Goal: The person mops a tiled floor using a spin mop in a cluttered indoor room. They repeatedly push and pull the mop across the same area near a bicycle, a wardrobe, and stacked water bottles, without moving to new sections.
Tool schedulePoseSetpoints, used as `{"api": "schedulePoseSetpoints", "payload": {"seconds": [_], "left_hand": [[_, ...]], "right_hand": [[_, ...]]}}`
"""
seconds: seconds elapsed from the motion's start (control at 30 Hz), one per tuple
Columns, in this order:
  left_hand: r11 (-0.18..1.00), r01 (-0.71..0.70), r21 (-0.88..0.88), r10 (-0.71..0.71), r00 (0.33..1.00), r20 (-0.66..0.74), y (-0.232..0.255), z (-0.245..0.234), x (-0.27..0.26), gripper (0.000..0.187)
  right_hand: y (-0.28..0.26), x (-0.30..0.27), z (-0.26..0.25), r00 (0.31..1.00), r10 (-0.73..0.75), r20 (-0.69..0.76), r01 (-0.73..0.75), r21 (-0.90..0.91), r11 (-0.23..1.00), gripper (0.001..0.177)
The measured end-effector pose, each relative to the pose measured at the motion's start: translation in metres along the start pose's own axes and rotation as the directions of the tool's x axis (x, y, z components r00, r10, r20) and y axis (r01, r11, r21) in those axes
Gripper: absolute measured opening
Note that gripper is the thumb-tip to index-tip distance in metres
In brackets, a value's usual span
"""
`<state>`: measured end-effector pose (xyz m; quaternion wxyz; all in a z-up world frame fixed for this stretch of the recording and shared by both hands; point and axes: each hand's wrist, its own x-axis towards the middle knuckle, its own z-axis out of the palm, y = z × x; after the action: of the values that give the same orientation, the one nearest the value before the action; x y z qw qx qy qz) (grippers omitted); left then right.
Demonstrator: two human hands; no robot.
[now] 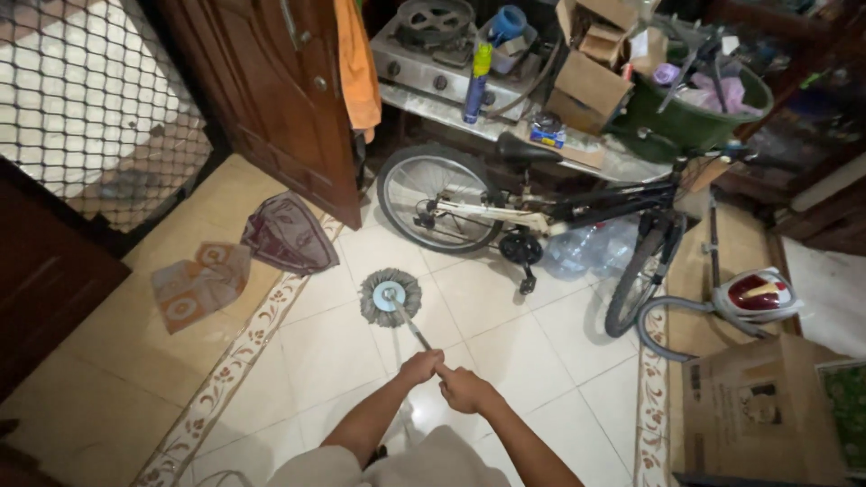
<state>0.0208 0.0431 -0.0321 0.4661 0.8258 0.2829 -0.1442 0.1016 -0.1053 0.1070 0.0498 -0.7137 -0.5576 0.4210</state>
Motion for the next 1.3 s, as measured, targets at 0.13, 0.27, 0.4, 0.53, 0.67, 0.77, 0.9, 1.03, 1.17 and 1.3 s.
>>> {"api": "schedulePoseSetpoints", "payload": {"seconds": [0.13,0.27,0.4,0.53,0.67,0.77,0.9,1.03,1.17,1.3], "left_hand": [[0.998,0.043,-0.045,-0.045,0.998,-0.039,-0.004,-0.027,-0.004,0.015],[0.927,0.354,-0.121,-0.358,0.934,-0.009,0.015,-0.049,-0.007,0.023],[0.897,0.421,-0.132,-0.426,0.905,-0.012,0.004,-0.059,0.013,0.037],[0.990,0.108,0.092,-0.108,0.994,-0.008,-0.011,-0.069,0.005,0.023],[0.998,0.021,0.062,-0.021,1.000,0.003,-0.030,-0.065,0.000,0.024],[0.997,-0.069,-0.046,0.063,0.990,-0.126,-0.051,-0.051,0.004,0.030],[0.932,0.140,-0.335,-0.183,0.978,-0.100,-0.032,-0.060,-0.008,0.018],[0.972,-0.220,0.087,0.235,0.946,-0.224,-0.053,-0.051,0.000,0.036],[0.975,-0.185,0.124,0.200,0.972,-0.120,-0.045,-0.061,0.006,0.039],[0.971,-0.223,0.089,0.228,0.972,-0.053,-0.048,-0.060,0.004,0.046]], "right_hand": [[-0.005,0.031,-0.002,0.995,-0.101,-0.021,0.101,-0.006,0.995,0.028],[0.015,0.068,0.004,0.976,-0.200,-0.088,0.193,-0.084,0.978,0.029],[0.003,0.074,-0.011,0.995,-0.086,-0.044,0.084,-0.065,0.994,0.042],[-0.032,0.051,-0.033,1.000,-0.016,-0.003,0.016,-0.087,0.996,0.034],[-0.035,0.060,-0.029,0.997,-0.076,0.016,0.077,-0.127,0.989,0.040],[-0.045,0.058,-0.027,0.993,-0.118,0.025,0.120,-0.109,0.987,0.038],[-0.054,0.056,-0.026,0.997,-0.073,0.020,0.075,-0.079,0.994,0.045],[-0.048,0.057,-0.020,0.993,-0.109,0.040,0.115,-0.188,0.975,0.051],[-0.063,0.038,-0.039,0.996,-0.085,0.034,0.090,-0.182,0.979,0.047],[-0.074,0.030,-0.048,0.991,-0.109,0.071,0.121,-0.189,0.975,0.041]]}}
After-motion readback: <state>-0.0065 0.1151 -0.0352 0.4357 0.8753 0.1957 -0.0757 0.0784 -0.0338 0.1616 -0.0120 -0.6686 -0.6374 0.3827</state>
